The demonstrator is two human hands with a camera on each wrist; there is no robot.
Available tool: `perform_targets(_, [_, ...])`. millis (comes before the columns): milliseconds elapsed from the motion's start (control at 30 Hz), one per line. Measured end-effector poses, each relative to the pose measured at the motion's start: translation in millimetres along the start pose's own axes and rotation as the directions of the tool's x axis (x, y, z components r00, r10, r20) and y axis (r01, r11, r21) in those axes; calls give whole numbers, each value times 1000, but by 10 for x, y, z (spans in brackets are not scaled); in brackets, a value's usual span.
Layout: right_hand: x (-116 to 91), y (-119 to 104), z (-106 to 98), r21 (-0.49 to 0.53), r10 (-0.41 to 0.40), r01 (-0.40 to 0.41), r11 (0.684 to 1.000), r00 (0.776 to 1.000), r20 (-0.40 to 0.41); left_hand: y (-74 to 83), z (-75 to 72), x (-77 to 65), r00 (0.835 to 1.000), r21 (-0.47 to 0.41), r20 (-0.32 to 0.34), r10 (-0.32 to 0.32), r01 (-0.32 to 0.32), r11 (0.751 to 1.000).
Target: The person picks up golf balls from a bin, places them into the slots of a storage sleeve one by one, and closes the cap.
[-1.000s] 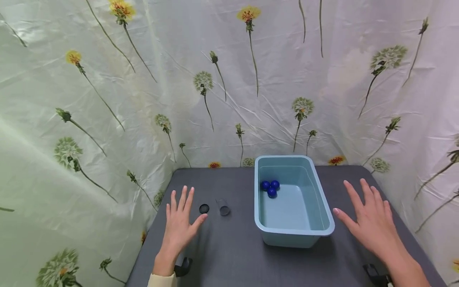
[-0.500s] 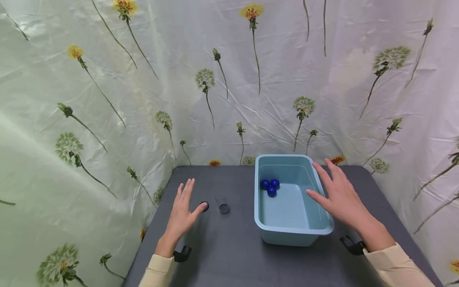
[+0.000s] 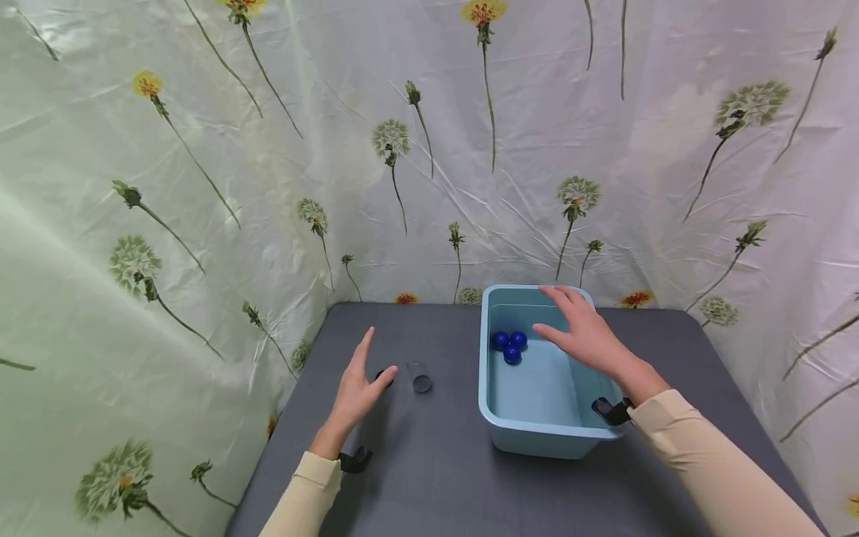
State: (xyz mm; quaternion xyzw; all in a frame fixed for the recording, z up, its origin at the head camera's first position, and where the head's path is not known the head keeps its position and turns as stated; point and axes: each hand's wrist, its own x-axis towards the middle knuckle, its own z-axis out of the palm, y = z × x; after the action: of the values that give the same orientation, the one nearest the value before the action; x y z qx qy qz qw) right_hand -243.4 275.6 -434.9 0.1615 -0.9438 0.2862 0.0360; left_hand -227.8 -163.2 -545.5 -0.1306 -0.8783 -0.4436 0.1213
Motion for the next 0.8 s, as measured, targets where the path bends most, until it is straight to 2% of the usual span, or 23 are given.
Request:
perform_targets(333, [369,182,359,134,13,-27,991,995,100,30,275,60,999,-82,-14,-36,35,996])
perform_targets(567, [544,287,642,232,53,-98,968,980,192,-70,487,60,996,-106,-68,-57,50,993])
perform_targets(667, [605,330,744,231,70,-123,965,972,226,-97,582,85,994,-124,-70,-84,75,989])
perform_targets(800, [647,396,835,181,112,-164,970,957,269,-107,687,119,994,-152,-17,-108,104,983])
